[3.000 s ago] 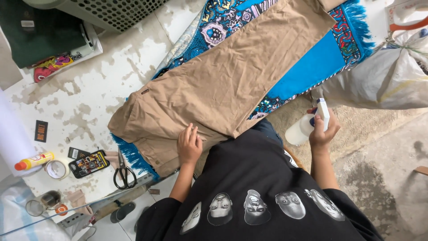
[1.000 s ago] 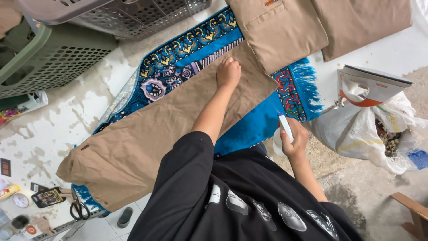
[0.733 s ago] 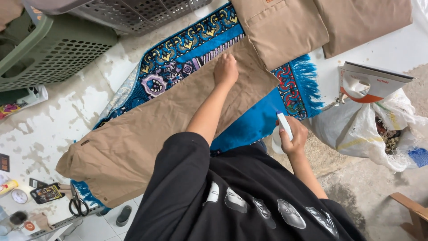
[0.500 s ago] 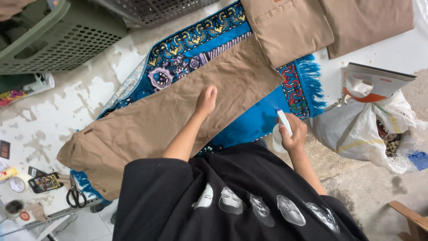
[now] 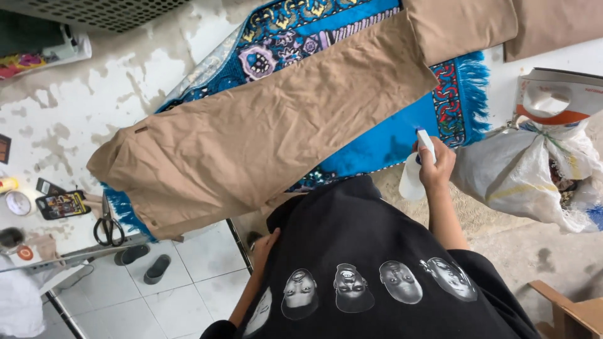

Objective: The person is ironing a pair of pants, which involves smoothing the fabric, spraying it with water, and pressing it with a hand iron.

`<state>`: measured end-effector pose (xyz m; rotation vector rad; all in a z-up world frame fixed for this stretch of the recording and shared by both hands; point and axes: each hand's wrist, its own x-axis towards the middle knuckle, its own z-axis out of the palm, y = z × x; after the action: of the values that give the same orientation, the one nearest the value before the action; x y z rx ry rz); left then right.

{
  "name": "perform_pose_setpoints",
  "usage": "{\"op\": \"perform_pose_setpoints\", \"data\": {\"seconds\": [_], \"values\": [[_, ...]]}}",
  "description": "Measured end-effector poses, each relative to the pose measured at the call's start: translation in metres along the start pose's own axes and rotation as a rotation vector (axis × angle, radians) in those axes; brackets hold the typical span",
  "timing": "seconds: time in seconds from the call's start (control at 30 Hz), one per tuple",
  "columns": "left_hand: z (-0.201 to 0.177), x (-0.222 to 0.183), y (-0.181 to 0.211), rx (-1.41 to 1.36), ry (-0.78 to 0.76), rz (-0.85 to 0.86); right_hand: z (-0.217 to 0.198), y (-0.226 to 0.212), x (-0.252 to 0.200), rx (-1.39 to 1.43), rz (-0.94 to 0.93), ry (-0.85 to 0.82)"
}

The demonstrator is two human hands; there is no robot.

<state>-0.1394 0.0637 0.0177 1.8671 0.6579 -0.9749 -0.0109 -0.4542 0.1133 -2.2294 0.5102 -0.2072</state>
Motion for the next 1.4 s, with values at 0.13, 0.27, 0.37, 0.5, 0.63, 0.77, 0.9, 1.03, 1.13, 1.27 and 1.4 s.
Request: {"op": "perform_pose_setpoints", "data": {"seconds": [0.13,0.27,0.37,0.5,0.63,0.77,0.9,1.03,1.13,1.27,1.4], "values": [[-0.026,0.002,-0.054,-0.187,-0.029,-0.236,0.022,-0.048,-0.018,-0.02,-0.007,-0.13],[-0.036,0.003,-0.082,-0.19,-0.018,-0.194,0.052,-0.096,-0.042,0.039,-0.015,-0.317],[-0.057,0.001,-0.1,-0.194,0.019,-0.169,0.076,-0.101,-0.062,0.02,-0.039,-0.434],[-0.08,-0.005,-0.132,-0.17,0.031,-0.153,0.117,-0.109,-0.081,0.03,-0.079,-0.436],[-0.086,0.012,-0.16,-0.15,0.022,-0.107,0.134,-0.127,-0.085,-0.009,-0.148,-0.376],[-0.096,0.033,-0.171,-0.115,-0.001,-0.04,0.141,-0.15,-0.082,0.063,-0.087,-0.139],[-0.112,0.032,-0.172,-0.049,0.05,0.005,0.148,-0.15,-0.085,0.082,-0.077,-0.079],[-0.124,0.069,-0.201,0.59,0.19,0.609,0.152,-0.163,-0.091,0.099,-0.154,-0.01],[-0.135,0.067,-0.178,-0.324,0.142,-0.244,0.156,-0.169,-0.09,0.217,-0.189,0.039],[-0.146,0.079,-0.197,0.621,0.125,0.385,0.157,-0.165,-0.09,0.188,-0.171,0.078],[-0.158,0.071,-0.183,0.097,0.061,0.106,0.154,-0.158,-0.09,0.273,-0.089,0.172]]}}
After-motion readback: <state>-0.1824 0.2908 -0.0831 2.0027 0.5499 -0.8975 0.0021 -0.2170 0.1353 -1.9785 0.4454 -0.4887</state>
